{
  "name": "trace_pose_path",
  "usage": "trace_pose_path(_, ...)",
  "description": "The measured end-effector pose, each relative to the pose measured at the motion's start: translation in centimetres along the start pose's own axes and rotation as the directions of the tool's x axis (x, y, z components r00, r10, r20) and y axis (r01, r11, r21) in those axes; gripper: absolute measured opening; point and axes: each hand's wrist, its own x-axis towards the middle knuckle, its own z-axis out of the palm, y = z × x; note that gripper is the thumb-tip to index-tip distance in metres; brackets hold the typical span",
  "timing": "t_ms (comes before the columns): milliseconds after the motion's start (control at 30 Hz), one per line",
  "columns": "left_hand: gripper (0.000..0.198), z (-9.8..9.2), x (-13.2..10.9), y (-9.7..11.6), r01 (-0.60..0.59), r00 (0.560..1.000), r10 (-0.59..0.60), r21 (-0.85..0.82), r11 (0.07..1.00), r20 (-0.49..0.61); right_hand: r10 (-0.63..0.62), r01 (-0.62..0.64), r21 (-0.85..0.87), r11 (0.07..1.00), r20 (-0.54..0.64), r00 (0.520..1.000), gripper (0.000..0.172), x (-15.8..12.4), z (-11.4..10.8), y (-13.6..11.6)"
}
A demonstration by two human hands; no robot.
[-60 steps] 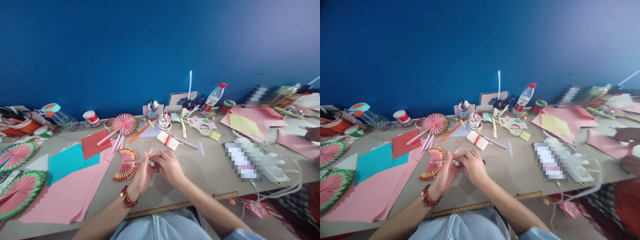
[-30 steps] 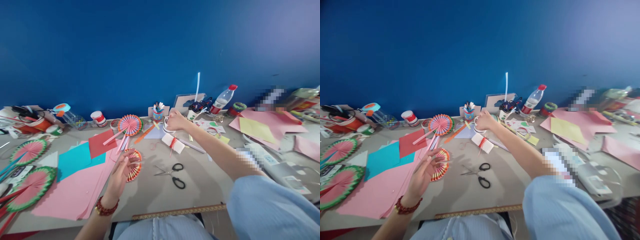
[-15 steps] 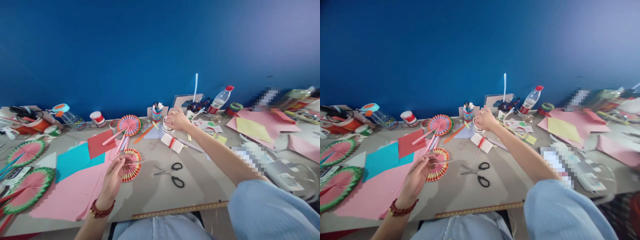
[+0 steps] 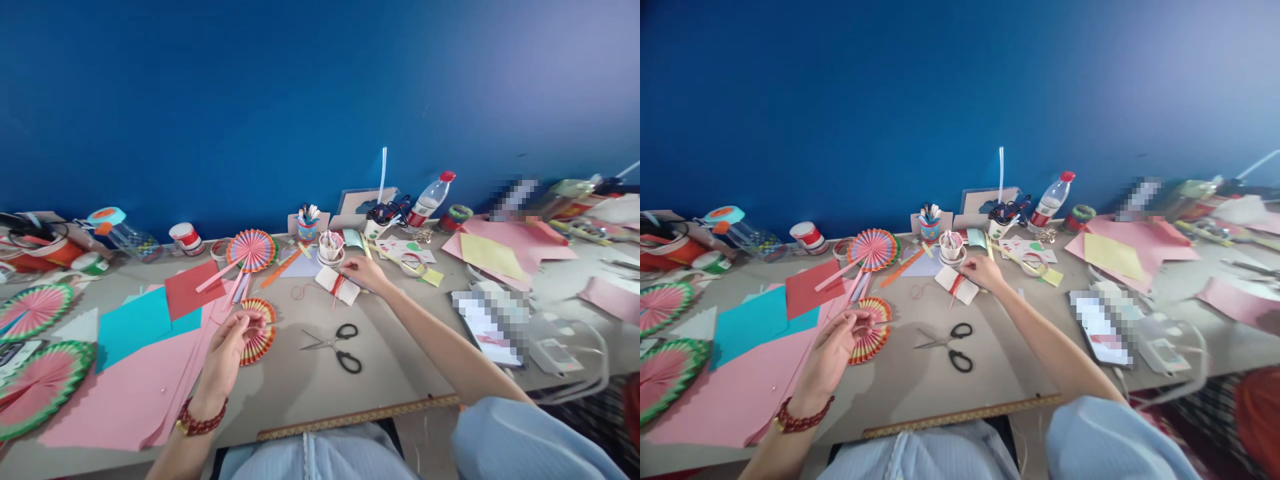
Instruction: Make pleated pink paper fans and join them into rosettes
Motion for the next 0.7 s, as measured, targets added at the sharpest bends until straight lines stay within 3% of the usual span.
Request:
trace_pose_path(167, 0.019, 0.4, -0.2, 0.2, -0.016, 1.0, 0.016, 0.003, 1.0, 0.008, 0.003, 0.011, 0.149, 0.989, -0.09, 0.996, 0.017, 0.6, -0.7, -0.8)
trace_pose_path(433, 0.021, -0.2, 0.0, -0.4, 0.0, 1.0, 0.002, 0.081, 0.997, -0.016, -0.045, 0.182, 0.397, 0.9, -0.33, 0.943, 0.022, -1.9, -7.7, -3.3)
trace_pose_path(500, 0.022, 0.5, 0.3, 0.1, -0.027, 0.999, 0.022, 0.183, 0.983, 0.029, -0.069, 0.187, 0.447, 0.875, -0.267, 0.961, 0.021, -3.0, -9.0, -4.4)
trace_pose_path(567, 0.023, 2.0, 0.7, 0.7, -0.089, 0.992, 0.058, 0.294, 0.952, 0.114, -0.142, 0.159, 0.453, 0.877, -0.072, 0.987, 0.021, -4.3, -9.3, -6.0)
trace_pose_path(633, 0.027, 4.1, 1.3, 1.1, -0.138, 0.973, 0.057, 0.365, 0.921, 0.223, -0.211, 0.131, 0.478, 0.868, 0.116, 0.971, 0.021, -5.8, -8.5, -7.9)
trace_pose_path(700, 0.032, 6.2, 1.9, 0.8, -0.159, 0.943, 0.017, 0.406, 0.9, 0.331, -0.24, 0.108, 0.544, 0.832, 0.177, 0.954, 0.02, -7.3, -6.7, -9.5)
